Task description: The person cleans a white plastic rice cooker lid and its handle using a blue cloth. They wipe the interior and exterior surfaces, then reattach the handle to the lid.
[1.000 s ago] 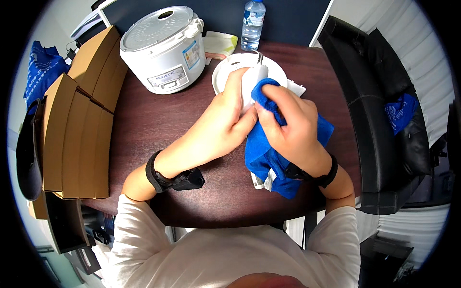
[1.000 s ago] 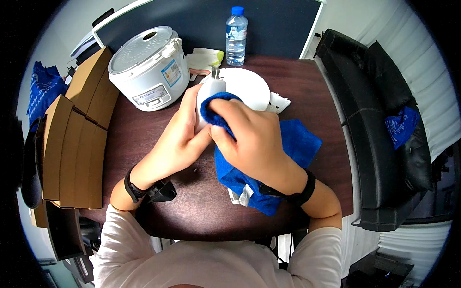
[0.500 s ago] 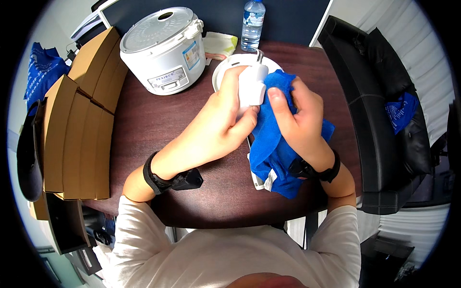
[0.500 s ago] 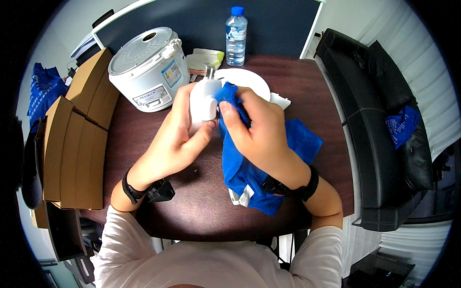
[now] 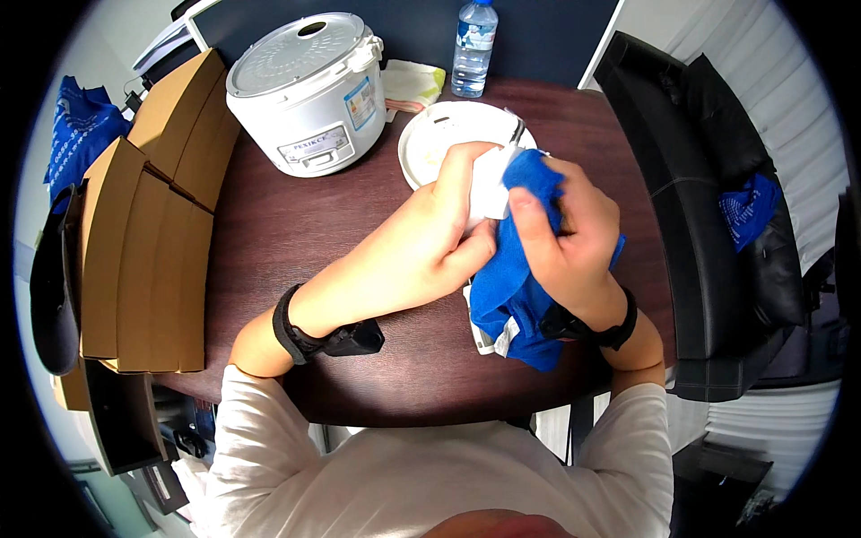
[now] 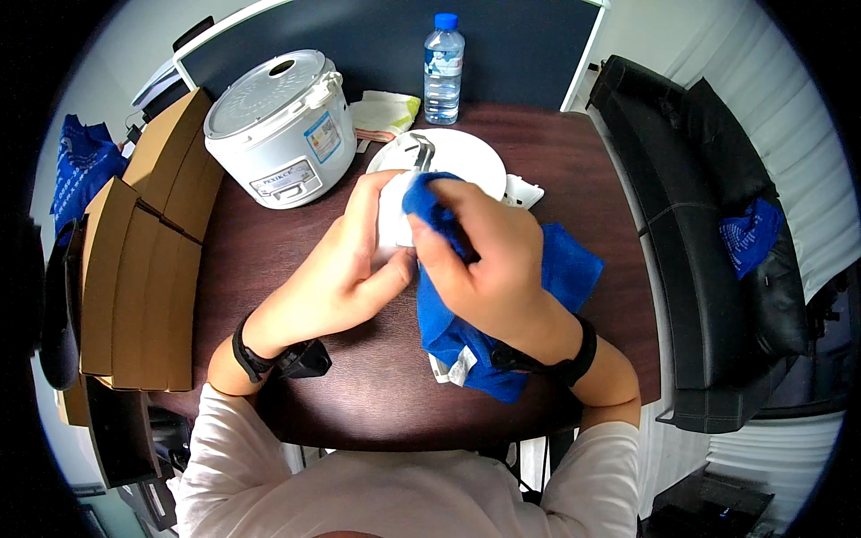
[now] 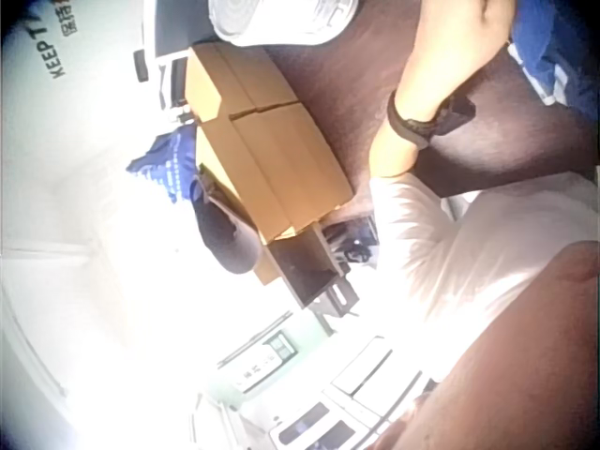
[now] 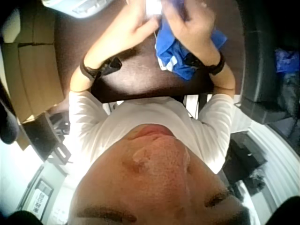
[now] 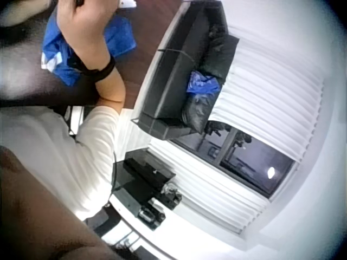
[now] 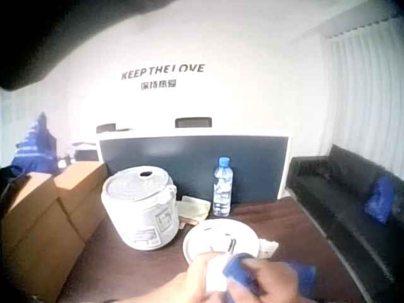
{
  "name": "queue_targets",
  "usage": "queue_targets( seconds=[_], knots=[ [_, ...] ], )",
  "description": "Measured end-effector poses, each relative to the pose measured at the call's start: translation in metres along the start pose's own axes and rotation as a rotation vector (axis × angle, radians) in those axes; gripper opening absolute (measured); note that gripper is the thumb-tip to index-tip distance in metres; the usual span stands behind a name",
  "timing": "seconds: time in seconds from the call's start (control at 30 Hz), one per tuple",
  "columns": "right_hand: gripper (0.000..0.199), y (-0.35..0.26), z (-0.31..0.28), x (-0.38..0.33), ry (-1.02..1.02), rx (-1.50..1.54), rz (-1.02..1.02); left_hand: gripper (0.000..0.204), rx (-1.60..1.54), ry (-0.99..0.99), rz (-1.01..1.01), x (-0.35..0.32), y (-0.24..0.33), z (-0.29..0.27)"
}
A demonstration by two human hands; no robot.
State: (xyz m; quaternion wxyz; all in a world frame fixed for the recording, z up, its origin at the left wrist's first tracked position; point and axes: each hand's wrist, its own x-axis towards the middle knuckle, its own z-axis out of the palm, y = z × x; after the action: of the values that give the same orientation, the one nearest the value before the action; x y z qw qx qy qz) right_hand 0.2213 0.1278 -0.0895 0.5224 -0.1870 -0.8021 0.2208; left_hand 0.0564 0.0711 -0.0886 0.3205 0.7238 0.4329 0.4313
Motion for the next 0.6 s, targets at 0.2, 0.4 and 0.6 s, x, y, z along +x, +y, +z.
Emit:
queue_targets(
  seconds=[0.2, 0.4, 0.6],
  knots=[
    [0.022, 0.003, -0.003, 0.004, -0.125, -0.104, -0.243, 0.060, 0.059, 0.025, 0.044, 0.002, -0.005, 0.000],
    [0.015, 0.002, -0.014, 0.015, -0.035, -0.191, 0.070, 0.053, -0.020, -0.004, -0.120, 0.002, 0.002, -0.001],
    [0.018, 0.009, -0.028, 0.020, 0.135, 0.073, 0.234, 0.053, 0.038, -0.008, 0.068, 0.001, 0.002, 0.004]
  ],
)
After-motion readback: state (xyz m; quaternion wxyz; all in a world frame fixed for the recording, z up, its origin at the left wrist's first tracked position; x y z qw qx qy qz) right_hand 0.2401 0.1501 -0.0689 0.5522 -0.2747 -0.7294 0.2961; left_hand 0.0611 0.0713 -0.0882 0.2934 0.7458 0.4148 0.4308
